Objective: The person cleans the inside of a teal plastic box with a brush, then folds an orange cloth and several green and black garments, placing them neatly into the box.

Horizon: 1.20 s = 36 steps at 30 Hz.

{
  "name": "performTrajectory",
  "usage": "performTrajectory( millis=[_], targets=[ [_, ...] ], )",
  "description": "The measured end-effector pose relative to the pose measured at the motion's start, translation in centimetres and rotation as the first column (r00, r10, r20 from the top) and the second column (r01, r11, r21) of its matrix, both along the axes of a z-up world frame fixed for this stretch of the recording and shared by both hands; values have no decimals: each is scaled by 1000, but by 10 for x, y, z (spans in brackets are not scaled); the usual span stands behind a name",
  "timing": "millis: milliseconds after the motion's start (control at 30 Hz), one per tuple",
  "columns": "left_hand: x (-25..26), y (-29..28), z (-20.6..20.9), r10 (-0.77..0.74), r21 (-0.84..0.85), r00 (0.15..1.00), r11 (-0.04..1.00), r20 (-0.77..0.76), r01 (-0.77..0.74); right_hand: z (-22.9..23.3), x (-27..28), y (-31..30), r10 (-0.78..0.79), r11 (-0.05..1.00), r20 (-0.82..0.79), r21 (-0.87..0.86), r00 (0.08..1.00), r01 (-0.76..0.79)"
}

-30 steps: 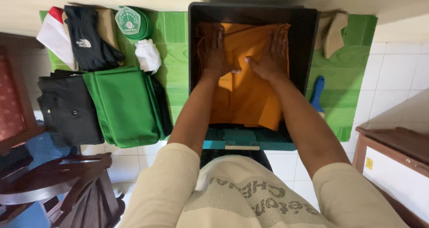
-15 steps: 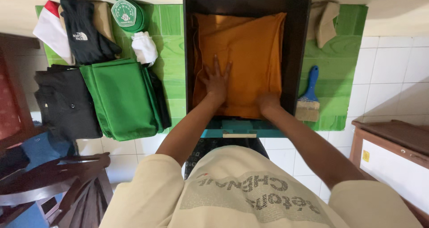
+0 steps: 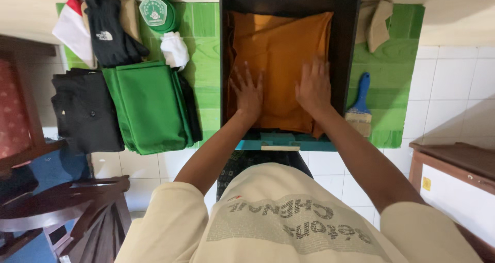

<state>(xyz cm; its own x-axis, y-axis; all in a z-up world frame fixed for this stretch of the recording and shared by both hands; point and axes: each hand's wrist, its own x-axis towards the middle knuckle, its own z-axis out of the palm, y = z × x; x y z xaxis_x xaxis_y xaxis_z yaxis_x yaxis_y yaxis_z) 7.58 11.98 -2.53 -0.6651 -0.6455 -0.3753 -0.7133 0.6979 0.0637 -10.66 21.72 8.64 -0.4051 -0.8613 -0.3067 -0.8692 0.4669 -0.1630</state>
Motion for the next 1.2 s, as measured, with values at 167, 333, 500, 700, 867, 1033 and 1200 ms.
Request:
performTrajectory(
  millis=[167, 333, 500, 700, 867, 1033, 1200],
  targets=[
    [-6, -3, -11, 130, 63, 991, 989, 20, -131, -32, -14, -23, -79, 996, 88, -32, 993, 82],
    [-31, -16, 10, 179, 259, 976, 943, 126, -207, -34, -8, -48, -204, 969, 159, 177, 966, 175],
    [-63, -57, 46, 29, 150, 989, 989, -148, -7, -35, -12, -67, -68, 987, 26, -143, 997, 71],
    [-73, -98, 17, -47, 181, 981, 980, -187, 81, -54, -45, -74, -83, 979, 54, -184, 995, 92],
    [-73, -97, -3, 6, 196, 978, 980, -210, 36, -72, -47, -86, -169, 979, 72, -101, 983, 176],
    [-76, -106, 23, -19, 243, 987, 968, -163, 59, -68, -54, -87, -119, 990, 93, -60, 989, 124],
    [-30, -96, 112, 239, 419, 719, 904, -653, 80, -41, -40, -66, -132, 962, 261, -200, 956, 188]
  ],
)
